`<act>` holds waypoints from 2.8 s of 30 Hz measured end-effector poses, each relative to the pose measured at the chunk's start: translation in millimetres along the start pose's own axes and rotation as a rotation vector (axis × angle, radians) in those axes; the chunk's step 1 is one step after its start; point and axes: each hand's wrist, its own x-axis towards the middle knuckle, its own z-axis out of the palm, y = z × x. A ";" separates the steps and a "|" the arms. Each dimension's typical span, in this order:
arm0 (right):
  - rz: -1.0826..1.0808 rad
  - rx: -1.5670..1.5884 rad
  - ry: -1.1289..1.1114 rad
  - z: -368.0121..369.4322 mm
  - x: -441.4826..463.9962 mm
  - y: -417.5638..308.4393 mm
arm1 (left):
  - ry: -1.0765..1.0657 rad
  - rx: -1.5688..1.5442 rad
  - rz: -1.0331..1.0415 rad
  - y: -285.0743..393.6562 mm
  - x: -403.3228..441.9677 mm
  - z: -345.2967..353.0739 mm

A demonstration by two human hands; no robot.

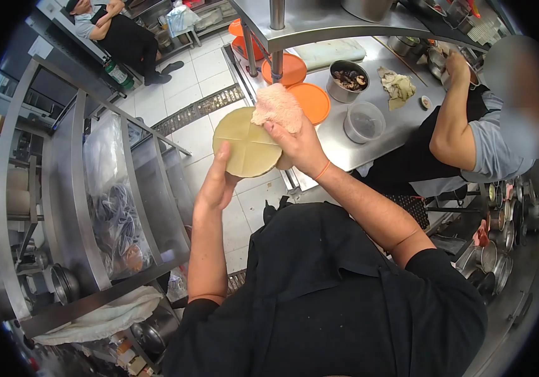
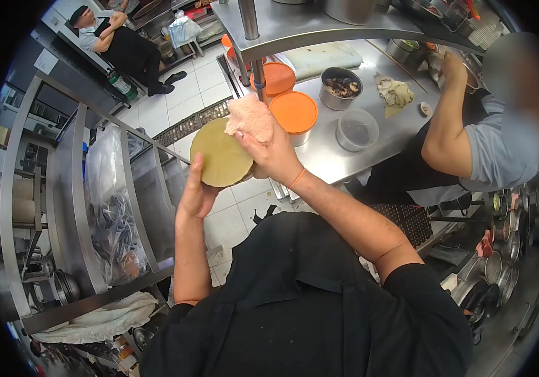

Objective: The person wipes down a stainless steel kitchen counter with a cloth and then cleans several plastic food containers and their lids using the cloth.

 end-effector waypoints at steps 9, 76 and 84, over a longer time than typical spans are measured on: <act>-0.717 -0.800 -0.020 15.2 -26.6 -0.1 | 0.102 -0.821 0.120 -21.6 19.7 44.0; -0.780 -0.770 0.089 -46.6 -4.3 -36.3 | -0.105 -0.656 0.013 8.2 52.3 83.0; -0.690 -0.682 0.152 -66.5 -37.7 -37.6 | 0.110 -0.301 0.242 6.1 45.3 89.7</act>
